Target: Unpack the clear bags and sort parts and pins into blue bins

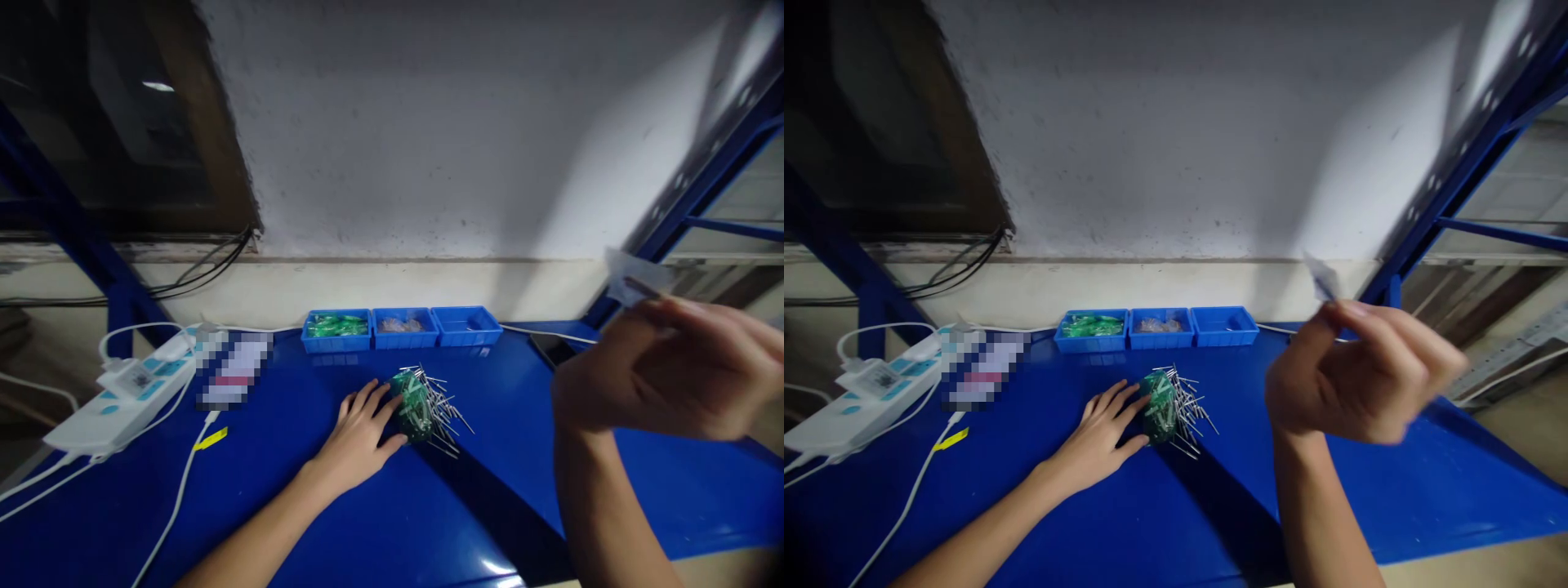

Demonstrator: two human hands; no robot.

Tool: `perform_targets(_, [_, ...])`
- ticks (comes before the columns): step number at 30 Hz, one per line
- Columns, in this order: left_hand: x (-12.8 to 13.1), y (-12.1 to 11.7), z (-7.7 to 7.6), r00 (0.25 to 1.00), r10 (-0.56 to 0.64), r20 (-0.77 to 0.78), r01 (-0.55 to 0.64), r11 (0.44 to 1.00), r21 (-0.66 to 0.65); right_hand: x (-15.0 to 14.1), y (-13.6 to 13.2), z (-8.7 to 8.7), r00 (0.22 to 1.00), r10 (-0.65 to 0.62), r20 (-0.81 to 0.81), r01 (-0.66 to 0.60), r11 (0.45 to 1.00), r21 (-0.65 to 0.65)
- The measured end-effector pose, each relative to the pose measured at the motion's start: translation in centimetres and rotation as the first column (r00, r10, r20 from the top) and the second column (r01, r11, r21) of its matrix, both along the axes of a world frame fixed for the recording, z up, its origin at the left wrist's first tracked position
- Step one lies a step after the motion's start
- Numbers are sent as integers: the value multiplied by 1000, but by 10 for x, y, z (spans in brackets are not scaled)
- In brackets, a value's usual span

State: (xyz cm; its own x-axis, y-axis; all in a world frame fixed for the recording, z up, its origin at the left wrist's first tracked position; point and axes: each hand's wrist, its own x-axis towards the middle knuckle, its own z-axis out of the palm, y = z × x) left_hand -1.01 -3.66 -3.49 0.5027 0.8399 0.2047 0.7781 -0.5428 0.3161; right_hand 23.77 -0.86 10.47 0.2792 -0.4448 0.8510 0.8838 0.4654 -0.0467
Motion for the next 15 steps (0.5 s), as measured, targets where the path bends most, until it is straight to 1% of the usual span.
perform_targets(1, [-1, 0, 0, 1000, -11, -9, 11, 1000, -13, -4, 7, -7, 1000, -25, 16, 26, 998, -60])
perform_targets(2, [-1, 1, -1, 1000, -15, -6, 15, 1000, -18, -11, 16, -17, 998, -32, 56, 41, 986, -164])
perform_targets(3, [-2, 2, -1, 1000, -14, 4, 14, 1000, -14, -20, 25, -30, 993, 1, 121, 38, 947, -320])
perform_targets(4, [-2, 2, -2, 1000, -8, 20, 8, 1000, 0, -29, 34, -45, 977, 82, 196, 30, 859, -511])
perform_targets(5, [-2, 3, -3, 999, 1, 38, -2, 1000, 18, -37, 41, -61, 942, 193, 274, 53, 721, -690])
perform_targets(6, [-2, 4, -3, 998, 12, 58, -15, 999, 37, -44, 46, -77, 897, 303, 321, 113, 545, -831])
perform_targets(7, [-2, 5, -4, 997, 24, 76, -28, 998, 52, -49, 48, -91, 871, 377, 317, 165, 383, -909])
perform_targets(8, [-1, 6, -4, 995, 33, 92, -39, 997, 63, -52, 48, -103, 869, 413, 273, 178, 255, -951])
perform_targets(9, [-1, 6, -4, 993, 40, 108, -48, 997, 68, -52, 45, -113, 879, 425, 217, 163, 162, -973])
perform_targets(10, [0, 7, -4, 991, 48, 125, -57, 996, 69, -51, 41, -120, 883, 437, 169, 144, 91, -985])
perform_targets(11, [0, 7, -4, 988, 54, 145, -64, 996, 65, -49, 37, -124, 888, 445, 119, 112, 40, -993])
perform_targets(12, [1, 7, -3, 983, 63, 171, -74, 996, 58, -47, 32, -125, 888, 454, 71, 77, 6, -997])
perform_targets(13, [1, 8, -2, 976, 78, 203, -89, 995, 46, -45, 29, -125, 884, 467, 29, 40, -14, -999])
perform_targets(15, [1, 10, -1, 948, 123, 294, -128, 992, -2, -45, 23, -119, 866, 498, -40, -34, -20, -999])
